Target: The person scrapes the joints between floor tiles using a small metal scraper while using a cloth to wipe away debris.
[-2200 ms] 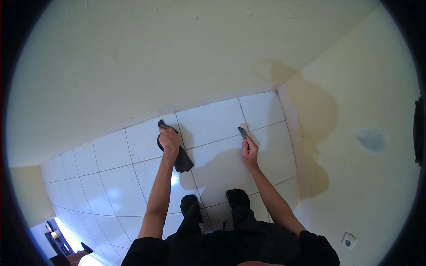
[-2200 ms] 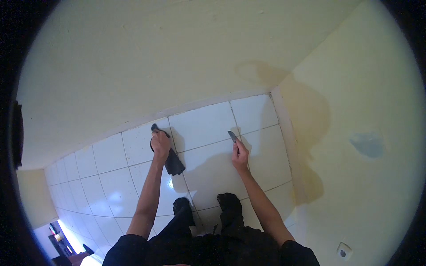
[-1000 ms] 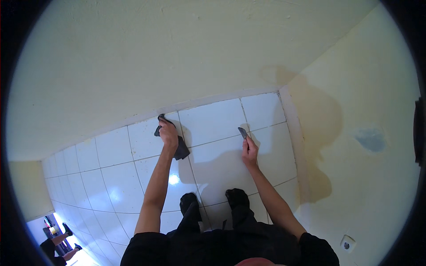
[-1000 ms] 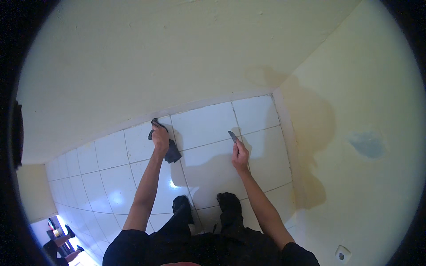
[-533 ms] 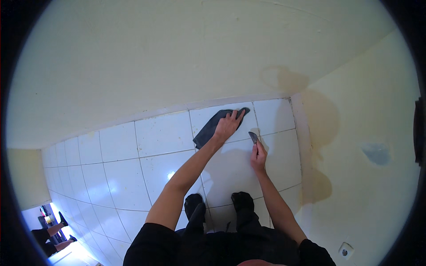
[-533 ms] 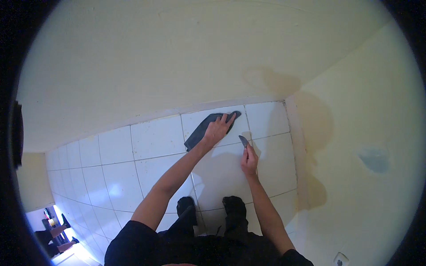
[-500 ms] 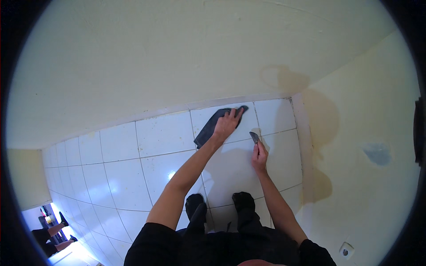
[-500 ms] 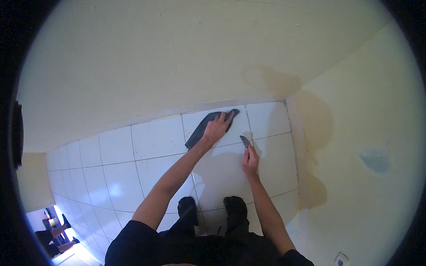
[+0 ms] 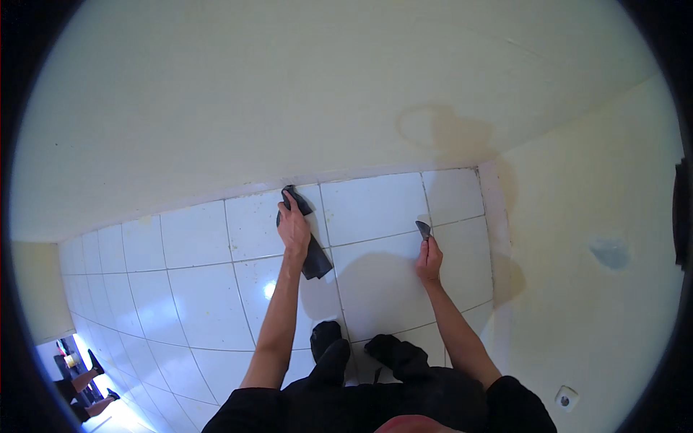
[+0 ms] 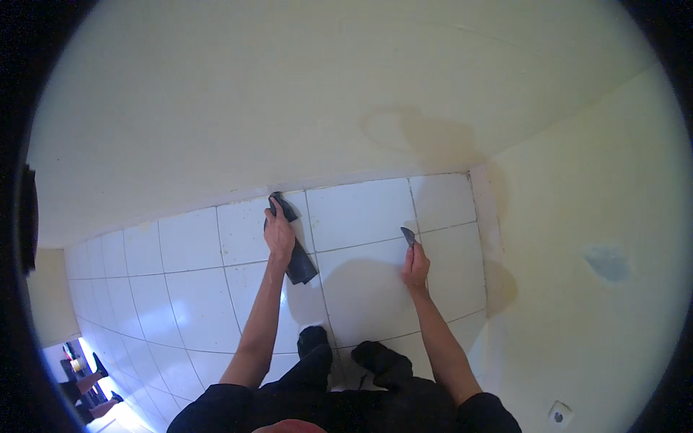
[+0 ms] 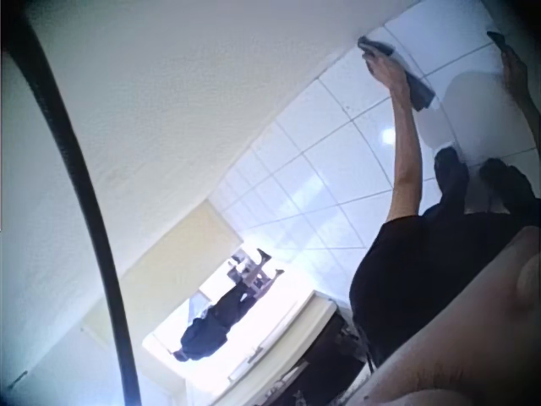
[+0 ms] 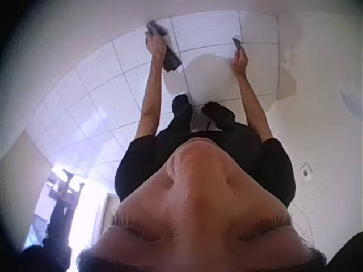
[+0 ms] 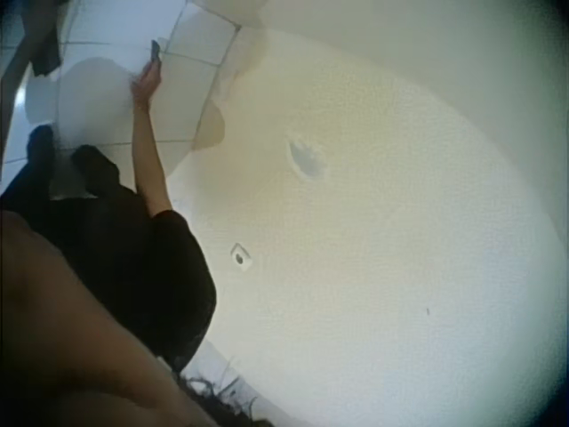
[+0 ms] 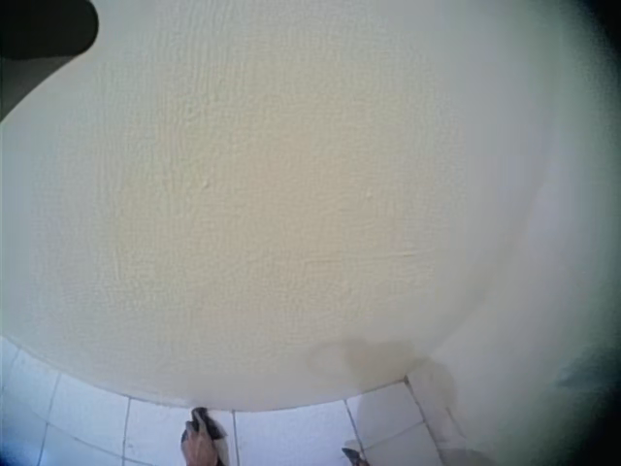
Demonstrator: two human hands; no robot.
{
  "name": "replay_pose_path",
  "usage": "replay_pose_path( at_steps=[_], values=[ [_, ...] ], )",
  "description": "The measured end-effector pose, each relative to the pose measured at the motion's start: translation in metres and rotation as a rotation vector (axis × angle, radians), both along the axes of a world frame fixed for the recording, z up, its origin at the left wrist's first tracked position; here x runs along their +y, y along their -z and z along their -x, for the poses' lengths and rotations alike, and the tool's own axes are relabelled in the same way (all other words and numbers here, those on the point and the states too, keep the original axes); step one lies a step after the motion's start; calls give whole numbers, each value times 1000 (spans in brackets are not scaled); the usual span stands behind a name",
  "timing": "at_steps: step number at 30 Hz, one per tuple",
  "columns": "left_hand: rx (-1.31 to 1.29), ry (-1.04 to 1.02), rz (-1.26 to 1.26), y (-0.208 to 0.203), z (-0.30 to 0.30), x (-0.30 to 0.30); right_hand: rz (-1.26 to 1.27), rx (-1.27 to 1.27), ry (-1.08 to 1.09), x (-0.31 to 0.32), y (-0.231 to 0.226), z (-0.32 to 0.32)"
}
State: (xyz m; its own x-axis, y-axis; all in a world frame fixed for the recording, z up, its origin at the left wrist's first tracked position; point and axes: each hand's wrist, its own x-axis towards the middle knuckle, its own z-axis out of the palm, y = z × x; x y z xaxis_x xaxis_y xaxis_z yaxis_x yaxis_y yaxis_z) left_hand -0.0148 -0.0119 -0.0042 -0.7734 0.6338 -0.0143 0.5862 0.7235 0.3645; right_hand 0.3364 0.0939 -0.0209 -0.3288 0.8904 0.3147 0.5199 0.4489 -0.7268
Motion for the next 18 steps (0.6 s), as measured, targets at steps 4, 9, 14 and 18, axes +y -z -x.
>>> replay_pose_path(
  at_steps=[4, 9, 14, 18],
  values=[
    [75, 314, -242, -8, -30, 8, 37, -126, 5, 1, 5, -9],
    [126, 817, -174, 14, -97, 63, 65, -96, -20, -1, 0, -4],
    [347, 800, -51, 18, -94, 136, 99, -80, -32, -4, -4, 2],
    [531, 846, 109, 26, -98, 124, 192, -44, 0, -4, -4, -5]
  ],
)
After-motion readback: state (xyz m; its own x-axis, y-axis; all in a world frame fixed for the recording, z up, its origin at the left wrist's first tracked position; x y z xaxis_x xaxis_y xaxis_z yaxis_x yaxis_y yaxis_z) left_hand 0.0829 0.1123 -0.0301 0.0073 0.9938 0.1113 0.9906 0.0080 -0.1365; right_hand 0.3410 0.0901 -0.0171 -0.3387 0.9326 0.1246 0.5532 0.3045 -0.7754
